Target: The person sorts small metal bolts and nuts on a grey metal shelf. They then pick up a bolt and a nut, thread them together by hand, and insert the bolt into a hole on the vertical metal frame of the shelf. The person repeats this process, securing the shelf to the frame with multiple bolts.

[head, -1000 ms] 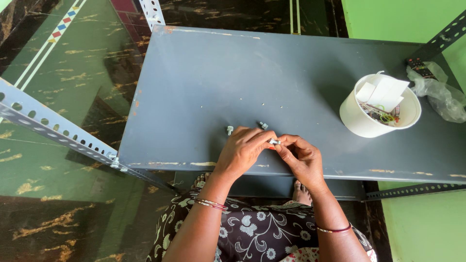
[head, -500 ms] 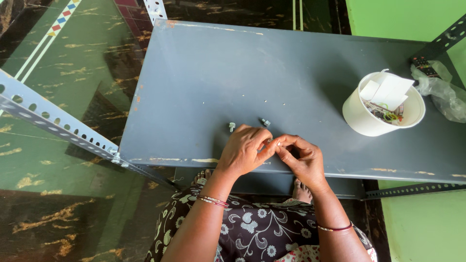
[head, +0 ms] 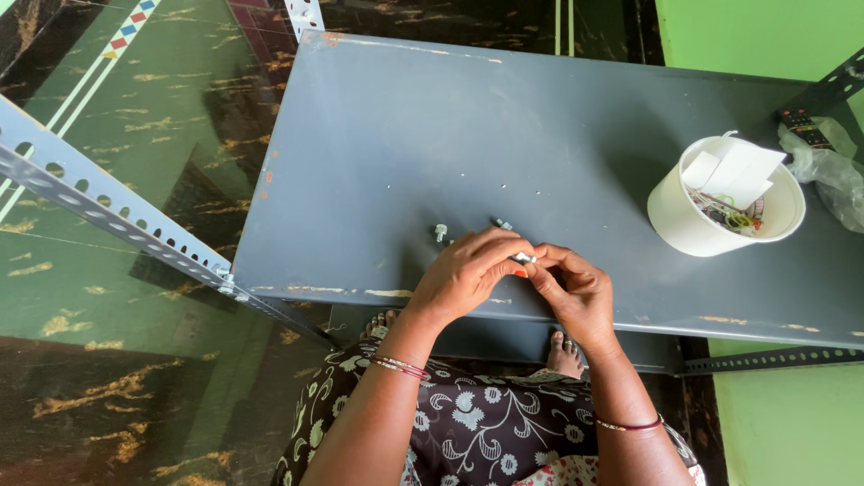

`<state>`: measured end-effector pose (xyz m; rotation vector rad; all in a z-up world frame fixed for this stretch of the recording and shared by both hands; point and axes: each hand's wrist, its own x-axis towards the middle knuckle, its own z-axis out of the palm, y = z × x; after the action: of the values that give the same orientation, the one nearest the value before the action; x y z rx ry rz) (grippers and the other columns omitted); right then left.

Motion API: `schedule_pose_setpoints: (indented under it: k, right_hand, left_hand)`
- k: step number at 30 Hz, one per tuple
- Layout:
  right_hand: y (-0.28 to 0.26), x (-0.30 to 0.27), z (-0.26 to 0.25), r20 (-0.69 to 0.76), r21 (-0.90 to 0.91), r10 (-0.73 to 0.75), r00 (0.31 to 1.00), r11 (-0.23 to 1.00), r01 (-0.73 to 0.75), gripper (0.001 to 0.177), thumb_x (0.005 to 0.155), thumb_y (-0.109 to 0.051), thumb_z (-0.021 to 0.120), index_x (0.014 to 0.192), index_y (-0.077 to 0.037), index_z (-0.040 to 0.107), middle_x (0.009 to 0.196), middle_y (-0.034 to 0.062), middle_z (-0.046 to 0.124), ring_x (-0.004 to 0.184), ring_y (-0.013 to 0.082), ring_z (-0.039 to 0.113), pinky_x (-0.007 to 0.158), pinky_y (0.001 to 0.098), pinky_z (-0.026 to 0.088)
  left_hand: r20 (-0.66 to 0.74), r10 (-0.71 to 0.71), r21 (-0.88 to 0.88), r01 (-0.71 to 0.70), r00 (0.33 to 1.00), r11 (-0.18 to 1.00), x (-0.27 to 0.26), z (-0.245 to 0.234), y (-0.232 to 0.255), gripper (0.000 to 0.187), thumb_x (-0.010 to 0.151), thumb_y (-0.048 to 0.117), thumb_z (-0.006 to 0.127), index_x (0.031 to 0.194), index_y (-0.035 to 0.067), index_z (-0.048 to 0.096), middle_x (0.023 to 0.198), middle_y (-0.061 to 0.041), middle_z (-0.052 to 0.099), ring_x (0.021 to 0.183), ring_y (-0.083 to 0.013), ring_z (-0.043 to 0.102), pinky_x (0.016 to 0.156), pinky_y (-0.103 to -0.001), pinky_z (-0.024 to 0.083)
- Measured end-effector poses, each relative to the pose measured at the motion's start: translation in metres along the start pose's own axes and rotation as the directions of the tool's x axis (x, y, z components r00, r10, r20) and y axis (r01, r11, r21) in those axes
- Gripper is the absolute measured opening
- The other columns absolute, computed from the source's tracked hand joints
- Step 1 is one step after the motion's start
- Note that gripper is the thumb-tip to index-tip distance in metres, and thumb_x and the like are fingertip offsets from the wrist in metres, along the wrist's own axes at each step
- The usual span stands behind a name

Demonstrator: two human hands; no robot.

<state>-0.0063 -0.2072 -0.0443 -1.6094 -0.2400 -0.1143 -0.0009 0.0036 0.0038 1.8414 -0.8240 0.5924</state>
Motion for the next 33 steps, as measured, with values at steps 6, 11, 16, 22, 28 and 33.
schedule_pose_setpoints:
  k: [6, 11, 16, 22, 28, 33]
  right_hand:
    - [0.0, 0.0, -0.001, 0.014, 0.014, 0.017, 1.0, 1.0, -0.017, 0.023, 0.096, -0.001, 0.071, 0.118, 0.004, 0.069, 0.1, 0.0037, 0.073, 0.094, 0.0083, 0.065, 0.091, 0.0256, 0.054]
    - [0.0, 0.0, -0.002, 0.016, 0.022, 0.003, 1.0, 1.0, -0.004, 0.023, 0.096, 0.0, 0.07, 0.118, 0.003, 0.069, 0.101, 0.0032, 0.073, 0.093, 0.008, 0.064, 0.089, 0.0248, 0.054]
    - [-0.002, -0.003, 0.002, 0.033, -0.074, -0.068, 0.997, 0.995, 0.071, 0.02, 0.095, 0.002, 0.07, 0.115, 0.004, 0.07, 0.104, 0.0037, 0.072, 0.096, 0.0091, 0.065, 0.091, 0.025, 0.055]
    - [-0.006, -0.007, 0.006, 0.041, -0.153, -0.128, 0.991, 0.979, 0.133, 0.026, 0.093, 0.004, 0.071, 0.119, 0.005, 0.069, 0.107, 0.0044, 0.07, 0.097, 0.0097, 0.065, 0.09, 0.0246, 0.054]
    - [-0.003, -0.008, 0.005, 0.056, -0.243, -0.161, 0.985, 0.955, 0.17, 0.028, 0.093, 0.003, 0.073, 0.12, 0.005, 0.069, 0.108, 0.0048, 0.069, 0.096, 0.0098, 0.063, 0.089, 0.0243, 0.053]
    - [0.006, -0.007, -0.001, 0.034, -0.145, -0.123, 0.992, 0.981, 0.127, 0.027, 0.097, 0.001, 0.072, 0.124, 0.007, 0.068, 0.107, 0.0046, 0.07, 0.097, 0.0088, 0.061, 0.089, 0.0238, 0.052]
  left_hand:
    - [-0.013, -0.036, 0.106, 0.037, 0.999, 0.994, -0.005, 0.003, -0.004, 0.029, 0.092, 0.007, 0.072, 0.119, 0.014, 0.067, 0.107, -0.001, 0.071, 0.093, -0.0239, 0.07, 0.081, -0.037, 0.058]
    - [0.026, -0.061, 0.172, 0.056, 0.998, 0.983, -0.005, 0.007, -0.004, 0.02, 0.095, 0.013, 0.068, 0.114, 0.011, 0.063, 0.096, -0.004, 0.069, 0.086, -0.029, 0.067, 0.076, -0.04, 0.055]
    - [0.006, -0.007, 0.103, 0.007, 1.0, 0.995, -0.008, 0.009, -0.009, 0.01, 0.102, 0.016, 0.063, 0.107, 0.008, 0.059, 0.096, -0.006, 0.067, 0.086, -0.0284, 0.067, 0.079, -0.04, 0.053]
    - [-0.053, 0.006, 0.206, 0.005, 0.999, 0.979, -0.012, 0.014, -0.014, 0.028, 0.1, 0.029, 0.066, 0.083, 0.009, 0.056, 0.076, -0.004, 0.062, 0.071, -0.0232, 0.063, 0.073, -0.039, 0.051]
    - [-0.094, -0.011, 0.276, 0.037, 0.996, 0.961, -0.014, 0.02, -0.023, 0.046, 0.099, 0.035, 0.068, 0.066, 0.01, 0.049, 0.063, -0.003, 0.054, 0.064, -0.0226, 0.059, 0.072, -0.039, 0.051]
    - [-0.073, -0.064, 0.194, 0.077, 0.995, 0.978, -0.012, 0.014, -0.016, 0.026, 0.099, 0.037, 0.066, 0.097, 0.012, 0.061, 0.083, -0.002, 0.067, 0.073, -0.0239, 0.065, 0.069, -0.038, 0.053]
